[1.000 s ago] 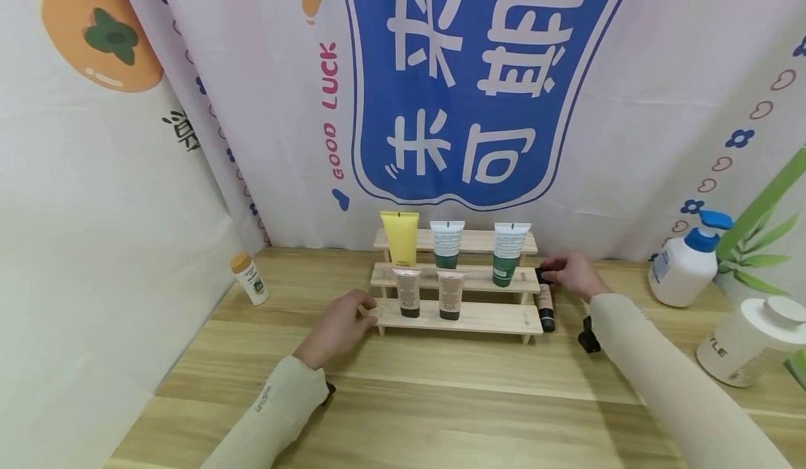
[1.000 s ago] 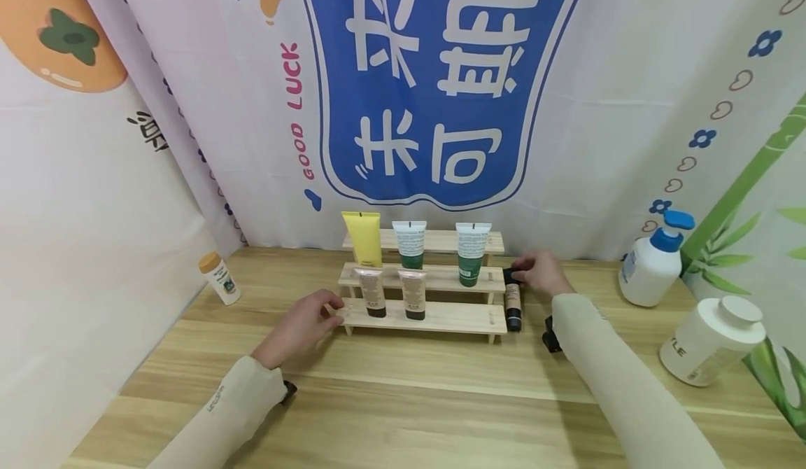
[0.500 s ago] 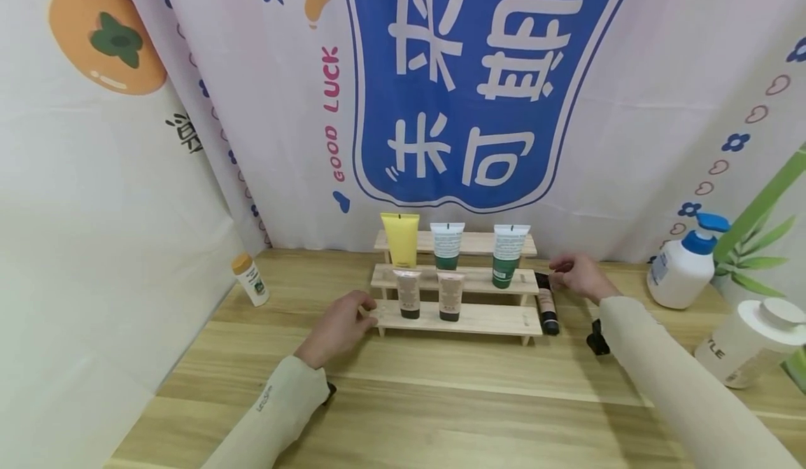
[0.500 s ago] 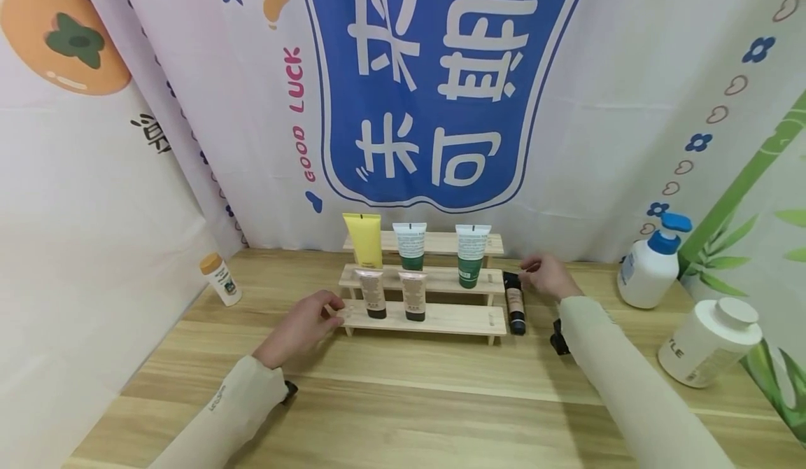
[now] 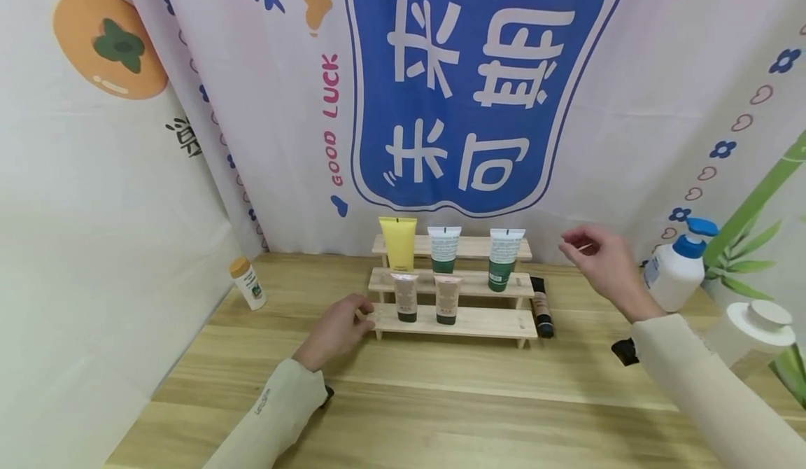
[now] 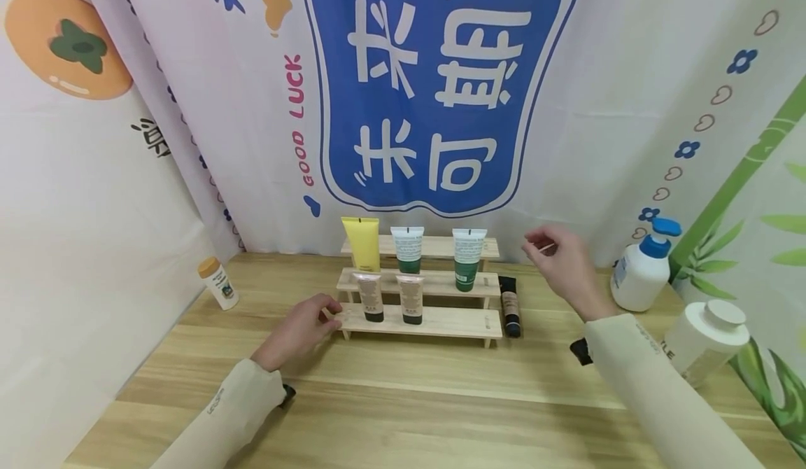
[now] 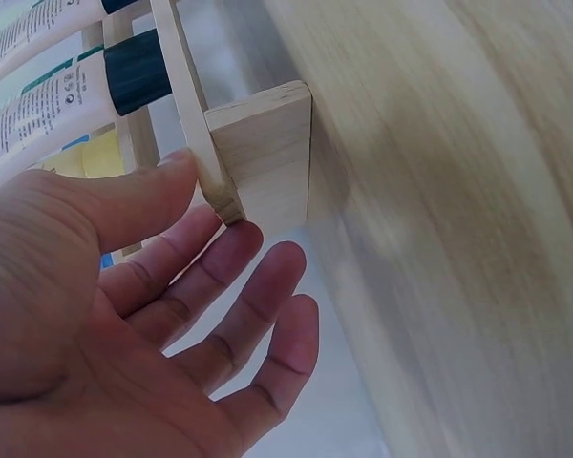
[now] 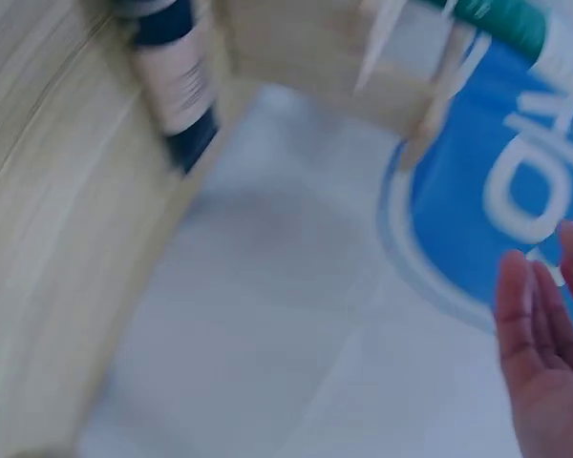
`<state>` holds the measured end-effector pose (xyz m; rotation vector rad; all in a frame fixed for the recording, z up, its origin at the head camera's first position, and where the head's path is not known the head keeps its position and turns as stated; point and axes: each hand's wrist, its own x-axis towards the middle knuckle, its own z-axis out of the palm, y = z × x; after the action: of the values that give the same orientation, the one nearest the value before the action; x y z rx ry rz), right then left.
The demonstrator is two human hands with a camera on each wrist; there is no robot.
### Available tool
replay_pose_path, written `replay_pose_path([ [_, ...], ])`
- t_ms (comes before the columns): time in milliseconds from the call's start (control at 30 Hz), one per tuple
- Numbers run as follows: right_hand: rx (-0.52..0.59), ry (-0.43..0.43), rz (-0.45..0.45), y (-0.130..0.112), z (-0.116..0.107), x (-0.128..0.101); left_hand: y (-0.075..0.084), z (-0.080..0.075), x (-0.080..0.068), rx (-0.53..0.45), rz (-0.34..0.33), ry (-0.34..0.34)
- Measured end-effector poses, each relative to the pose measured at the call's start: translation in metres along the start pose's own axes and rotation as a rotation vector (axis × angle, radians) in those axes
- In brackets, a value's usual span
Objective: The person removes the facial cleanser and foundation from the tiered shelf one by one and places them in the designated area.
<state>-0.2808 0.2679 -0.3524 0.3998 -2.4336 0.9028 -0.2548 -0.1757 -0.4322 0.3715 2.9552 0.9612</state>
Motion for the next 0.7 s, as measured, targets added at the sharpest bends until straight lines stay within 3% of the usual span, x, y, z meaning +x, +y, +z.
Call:
replay_pose_path([
  [167,0.085,0.127,-0.295,-0.032,0.011,-0.009,-0.002,0.000,0.000,-0.010,-0.004,-0.007],
  [300,0.191,0.096,-0.439,-0.055,0.029,-0.015,-0.003,-0.001,0.000,-0.020,-0.004,-0.012],
  [467,0.260,0.002,-0.491,-0.074,0.056,-0.020,-0.003,-0.002,-0.001,-0.040,0.016,-0.017],
  [700,0.271,-0.084,-0.424,-0.085,0.095,-0.029,-0.004,0.000,-0.001,-0.046,0.033,-0.013],
])
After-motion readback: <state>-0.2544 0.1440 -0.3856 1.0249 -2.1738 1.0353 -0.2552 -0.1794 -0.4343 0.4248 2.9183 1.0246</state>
